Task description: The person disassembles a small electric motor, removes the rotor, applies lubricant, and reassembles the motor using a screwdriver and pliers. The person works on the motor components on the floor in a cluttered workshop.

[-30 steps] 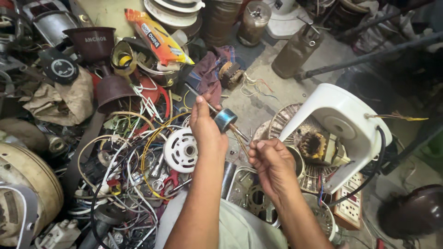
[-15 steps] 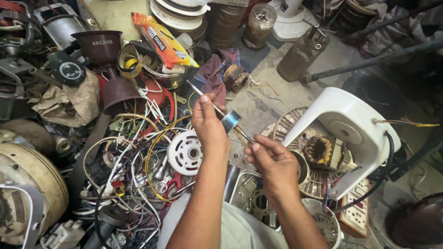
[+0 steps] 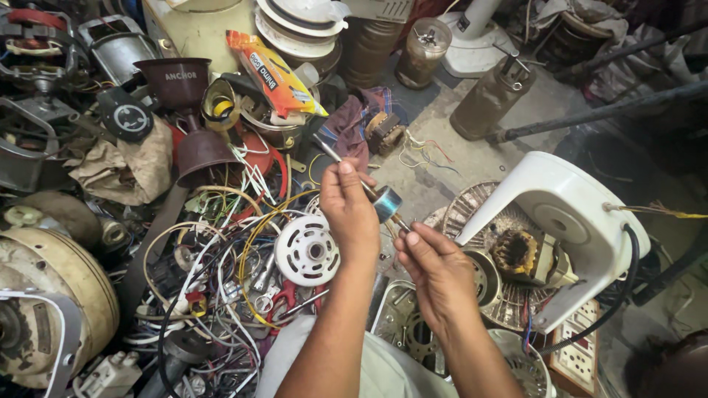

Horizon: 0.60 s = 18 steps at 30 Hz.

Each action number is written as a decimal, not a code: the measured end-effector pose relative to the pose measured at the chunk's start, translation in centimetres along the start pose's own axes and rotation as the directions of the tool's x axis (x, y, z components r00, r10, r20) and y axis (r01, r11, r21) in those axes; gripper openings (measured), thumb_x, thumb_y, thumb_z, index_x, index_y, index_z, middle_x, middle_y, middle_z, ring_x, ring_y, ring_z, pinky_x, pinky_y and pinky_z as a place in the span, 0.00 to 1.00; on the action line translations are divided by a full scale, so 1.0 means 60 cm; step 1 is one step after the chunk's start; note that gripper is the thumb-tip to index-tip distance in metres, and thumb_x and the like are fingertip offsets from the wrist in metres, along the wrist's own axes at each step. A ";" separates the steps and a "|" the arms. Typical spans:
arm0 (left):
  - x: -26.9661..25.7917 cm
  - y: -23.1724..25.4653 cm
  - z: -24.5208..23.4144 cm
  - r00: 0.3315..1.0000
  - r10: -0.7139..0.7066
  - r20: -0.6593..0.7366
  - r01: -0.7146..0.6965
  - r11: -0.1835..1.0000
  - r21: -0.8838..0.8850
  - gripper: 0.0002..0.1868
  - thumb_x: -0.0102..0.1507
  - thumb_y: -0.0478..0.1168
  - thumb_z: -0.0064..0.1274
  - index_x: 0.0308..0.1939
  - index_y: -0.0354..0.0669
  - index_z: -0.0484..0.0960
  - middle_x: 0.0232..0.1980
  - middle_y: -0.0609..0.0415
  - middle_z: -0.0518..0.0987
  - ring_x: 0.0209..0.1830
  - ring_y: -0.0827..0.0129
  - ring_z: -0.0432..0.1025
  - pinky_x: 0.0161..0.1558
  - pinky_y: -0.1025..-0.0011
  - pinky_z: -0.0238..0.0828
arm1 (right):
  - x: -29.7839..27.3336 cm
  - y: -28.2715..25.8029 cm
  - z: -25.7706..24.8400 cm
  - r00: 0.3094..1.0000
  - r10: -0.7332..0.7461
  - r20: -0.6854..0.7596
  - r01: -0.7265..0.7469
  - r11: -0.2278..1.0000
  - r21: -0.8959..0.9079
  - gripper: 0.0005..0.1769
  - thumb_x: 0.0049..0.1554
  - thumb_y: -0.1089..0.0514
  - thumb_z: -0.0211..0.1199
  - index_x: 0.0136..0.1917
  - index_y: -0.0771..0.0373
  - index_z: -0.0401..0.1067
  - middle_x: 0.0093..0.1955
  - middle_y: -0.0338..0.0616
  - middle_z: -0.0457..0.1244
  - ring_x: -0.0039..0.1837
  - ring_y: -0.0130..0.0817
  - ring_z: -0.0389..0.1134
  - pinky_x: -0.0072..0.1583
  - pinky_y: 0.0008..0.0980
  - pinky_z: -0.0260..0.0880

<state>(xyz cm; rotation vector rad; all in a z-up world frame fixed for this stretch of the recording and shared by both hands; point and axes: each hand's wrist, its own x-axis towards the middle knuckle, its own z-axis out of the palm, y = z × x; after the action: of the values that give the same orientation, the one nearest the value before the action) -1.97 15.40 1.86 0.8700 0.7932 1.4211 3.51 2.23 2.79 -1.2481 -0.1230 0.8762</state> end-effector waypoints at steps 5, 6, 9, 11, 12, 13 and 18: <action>-0.009 -0.005 0.010 0.997 -0.067 0.033 0.069 0.997 -0.047 0.15 0.74 0.48 0.41 0.44 0.40 0.75 0.30 0.59 0.74 0.30 0.78 0.66 0.34 0.76 0.63 | 0.018 0.004 0.012 0.997 -0.025 0.069 0.022 0.999 0.038 0.19 0.57 0.66 0.66 0.60 0.73 0.71 0.52 0.52 0.70 0.52 0.39 0.73 0.55 0.32 0.75; -0.009 -0.007 0.010 0.997 -0.070 0.034 0.072 0.996 -0.056 0.15 0.74 0.48 0.41 0.45 0.40 0.75 0.30 0.59 0.74 0.30 0.78 0.67 0.34 0.76 0.64 | 0.021 0.004 0.013 0.996 -0.032 0.084 0.028 0.998 0.052 0.19 0.57 0.65 0.67 0.61 0.74 0.70 0.52 0.52 0.69 0.53 0.40 0.73 0.55 0.32 0.75; -0.002 -0.016 0.005 0.996 -0.093 -0.001 0.093 0.993 -0.076 0.16 0.74 0.48 0.41 0.46 0.40 0.78 0.30 0.59 0.75 0.31 0.80 0.66 0.36 0.77 0.62 | 0.015 -0.003 0.012 0.996 0.079 0.038 -0.084 0.988 0.131 0.21 0.63 0.58 0.59 0.64 0.75 0.67 0.57 0.57 0.68 0.56 0.43 0.72 0.57 0.35 0.75; 0.005 -0.023 0.003 0.996 -0.081 -0.028 0.077 0.989 -0.130 0.16 0.74 0.48 0.41 0.46 0.39 0.78 0.30 0.59 0.75 0.33 0.79 0.67 0.39 0.78 0.63 | 0.010 -0.009 0.009 0.990 0.141 0.007 -0.138 0.966 0.220 0.22 0.62 0.60 0.53 0.66 0.76 0.65 0.61 0.62 0.66 0.59 0.46 0.72 0.59 0.37 0.76; 0.008 -0.027 0.002 0.996 -0.076 -0.042 0.069 0.985 -0.157 0.16 0.74 0.48 0.42 0.47 0.39 0.78 0.31 0.59 0.75 0.33 0.79 0.67 0.40 0.78 0.64 | 0.008 -0.012 0.006 0.985 0.172 -0.007 -0.165 0.951 0.263 0.23 0.61 0.61 0.50 0.66 0.77 0.64 0.62 0.65 0.66 0.61 0.48 0.73 0.60 0.38 0.76; 0.010 -0.031 0.001 0.991 -0.122 -0.057 0.109 0.974 -0.198 0.16 0.74 0.48 0.42 0.47 0.39 0.78 0.30 0.59 0.75 0.32 0.79 0.67 0.38 0.78 0.63 | 0.004 -0.014 0.001 0.987 0.161 0.004 -0.158 0.959 0.234 0.24 0.60 0.65 0.49 0.68 0.76 0.64 0.64 0.65 0.65 0.62 0.47 0.72 0.60 0.38 0.75; 0.028 -0.055 -0.011 0.933 -0.355 -0.048 0.290 0.827 -0.482 0.16 0.72 0.48 0.47 0.49 0.39 0.80 0.31 0.59 0.73 0.31 0.75 0.68 0.35 0.74 0.67 | -0.017 -0.027 -0.017 0.996 0.085 -0.007 -0.083 0.988 0.129 0.25 0.58 0.71 0.51 0.69 0.71 0.64 0.66 0.62 0.66 0.63 0.43 0.72 0.60 0.34 0.75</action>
<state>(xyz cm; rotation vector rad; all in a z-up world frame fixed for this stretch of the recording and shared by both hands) -0.91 17.21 -1.25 0.2477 0.6202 1.2937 4.17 0.76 4.18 -1.1443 -0.0031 0.9343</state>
